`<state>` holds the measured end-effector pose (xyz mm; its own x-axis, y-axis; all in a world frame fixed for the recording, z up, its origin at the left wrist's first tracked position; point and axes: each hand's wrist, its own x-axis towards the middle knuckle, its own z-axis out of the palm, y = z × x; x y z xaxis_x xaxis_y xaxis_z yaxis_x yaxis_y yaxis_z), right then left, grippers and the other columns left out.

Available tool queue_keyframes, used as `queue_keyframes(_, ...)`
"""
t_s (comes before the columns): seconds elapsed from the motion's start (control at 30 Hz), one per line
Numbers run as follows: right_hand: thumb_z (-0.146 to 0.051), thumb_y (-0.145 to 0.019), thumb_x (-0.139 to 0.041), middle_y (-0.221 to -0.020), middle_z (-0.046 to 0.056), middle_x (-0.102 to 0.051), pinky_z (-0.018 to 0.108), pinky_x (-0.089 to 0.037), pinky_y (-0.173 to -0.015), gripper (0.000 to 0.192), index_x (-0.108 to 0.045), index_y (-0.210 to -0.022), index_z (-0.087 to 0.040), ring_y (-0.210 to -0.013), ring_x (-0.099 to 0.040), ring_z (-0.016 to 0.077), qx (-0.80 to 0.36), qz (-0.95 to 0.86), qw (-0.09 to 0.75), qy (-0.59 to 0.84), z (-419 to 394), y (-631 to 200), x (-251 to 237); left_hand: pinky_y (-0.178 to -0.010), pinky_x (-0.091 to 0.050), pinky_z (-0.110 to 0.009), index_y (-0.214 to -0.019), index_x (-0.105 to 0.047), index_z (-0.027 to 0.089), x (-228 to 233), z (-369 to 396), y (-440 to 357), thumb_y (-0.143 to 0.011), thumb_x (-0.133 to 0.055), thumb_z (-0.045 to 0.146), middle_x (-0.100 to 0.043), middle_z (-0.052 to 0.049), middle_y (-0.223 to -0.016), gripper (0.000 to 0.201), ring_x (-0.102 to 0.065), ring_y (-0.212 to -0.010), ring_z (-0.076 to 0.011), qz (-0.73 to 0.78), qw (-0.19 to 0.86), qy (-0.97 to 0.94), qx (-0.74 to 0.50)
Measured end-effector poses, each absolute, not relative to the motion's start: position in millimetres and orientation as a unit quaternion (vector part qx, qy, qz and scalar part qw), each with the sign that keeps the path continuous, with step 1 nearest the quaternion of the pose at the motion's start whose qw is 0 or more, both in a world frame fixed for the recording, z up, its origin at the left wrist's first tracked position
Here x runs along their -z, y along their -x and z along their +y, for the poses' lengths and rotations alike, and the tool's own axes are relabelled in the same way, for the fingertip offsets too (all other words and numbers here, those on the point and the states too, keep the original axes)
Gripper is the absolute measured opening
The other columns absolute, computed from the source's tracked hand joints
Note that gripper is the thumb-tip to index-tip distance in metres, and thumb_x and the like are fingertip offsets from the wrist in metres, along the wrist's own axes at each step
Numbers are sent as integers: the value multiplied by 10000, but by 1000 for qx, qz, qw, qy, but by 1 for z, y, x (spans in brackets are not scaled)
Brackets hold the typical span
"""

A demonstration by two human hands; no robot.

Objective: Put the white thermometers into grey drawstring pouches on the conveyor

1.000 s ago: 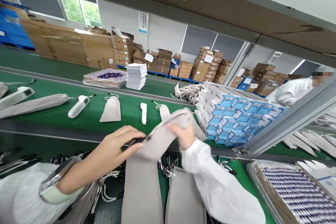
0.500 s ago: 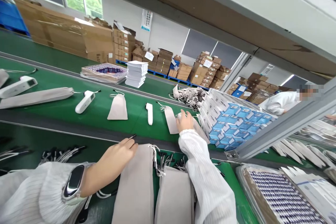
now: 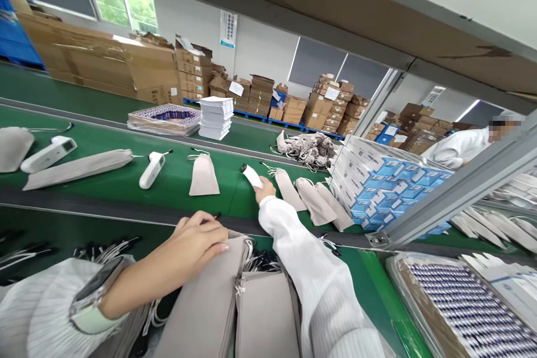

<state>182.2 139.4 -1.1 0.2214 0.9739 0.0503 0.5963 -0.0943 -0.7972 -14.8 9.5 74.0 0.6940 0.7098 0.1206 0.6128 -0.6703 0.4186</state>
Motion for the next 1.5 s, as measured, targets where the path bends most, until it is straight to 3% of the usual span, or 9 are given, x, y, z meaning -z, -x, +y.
queue_keyframes(0.23,-175,-693,-587,-945,53,-622,280,-488,-723,680,-236,-1272,-232,-835,-605,136,-580,-472,574,333,110,-184,-48,-523,-292,-215,-719,-488,199,-89,24,24,-821,-387,386,-494,39,-649,237,-459,-594,-127,381,308,-858,-153)
queue_keyframes(0.53,-106,-580,-683,-823,-48,-610,329,-485,-700,974,-52,-1268,-383,-772,-616,140,-640,-474,563,222,63,-141,-90,-666,-350,-222,-799,-480,204,-89,22,17,-879,-302,276,-452,9,-822,208,-452,-742,-120,344,293,-845,-285)
queue_keyframes(0.63,-275,-631,-674,-764,-53,-596,322,-479,-670,712,-244,-1194,-353,-727,-608,135,-642,-467,558,241,64,-141,-90,-727,-365,-233,-820,-499,204,-88,25,19,-876,-314,264,-438,-9,-864,202,-453,-814,-132,347,266,-834,-335)
queue_keyframes(0.73,-536,-717,-499,-718,-1,-581,243,-450,-573,370,-515,-859,-194,-648,-571,110,-635,-512,484,316,64,-140,-86,-711,-384,-243,-829,-517,201,-86,32,22,-859,-353,288,-424,-19,-867,188,-453,-819,-144,392,219,-801,-396)
queue_keyframes(0.93,-648,-743,-286,-513,-3,-500,212,-355,-427,606,-590,-664,-129,-415,-437,75,-494,-707,230,451,59,-139,-79,-610,-384,-237,-844,-534,205,-85,50,30,-828,-374,369,-463,-13,-842,230,-483,-741,-145,439,219,-802,-341)
queue_keyframes(1.07,-548,-772,-366,-498,-22,-503,214,-369,-533,467,-624,-726,-161,-463,-447,80,-164,-732,390,533,81,-170,-70,-510,-329,-228,-818,-523,188,-102,40,39,-810,-354,446,-493,16,-669,309,-459,-564,-133,480,285,-808,-188)
queue_keyframes(1.17,-536,-738,-427,-432,-29,-468,215,-370,-546,424,-573,-594,-164,-452,-433,84,-74,-650,463,598,102,-200,-62,-446,-262,-203,-619,-493,181,-119,22,42,-813,-349,431,-394,43,-532,348,-359,-472,-96,425,404,-802,-118)
queue_keyframes(1.37,-513,-650,-555,-642,-13,-619,168,-325,-400,471,-569,-984,-182,-386,-381,39,-532,-674,310,407,87,-180,-64,-406,-234,-189,-746,-516,195,-121,7,32,-839,-323,436,-296,61,-471,323,-273,-429,-80,406,477,-702,-338)
queue_keyframes(1.5,-262,-503,-728,-777,-3,-622,231,-450,-648,385,-602,-851,-155,-683,-559,105,-664,-699,200,176,59,-127,-61,-408,-294,-191,-777,-535,194,-114,7,30,-848,-329,414,-358,53,-481,310,-329,-424,-78,372,472,-701,-385)
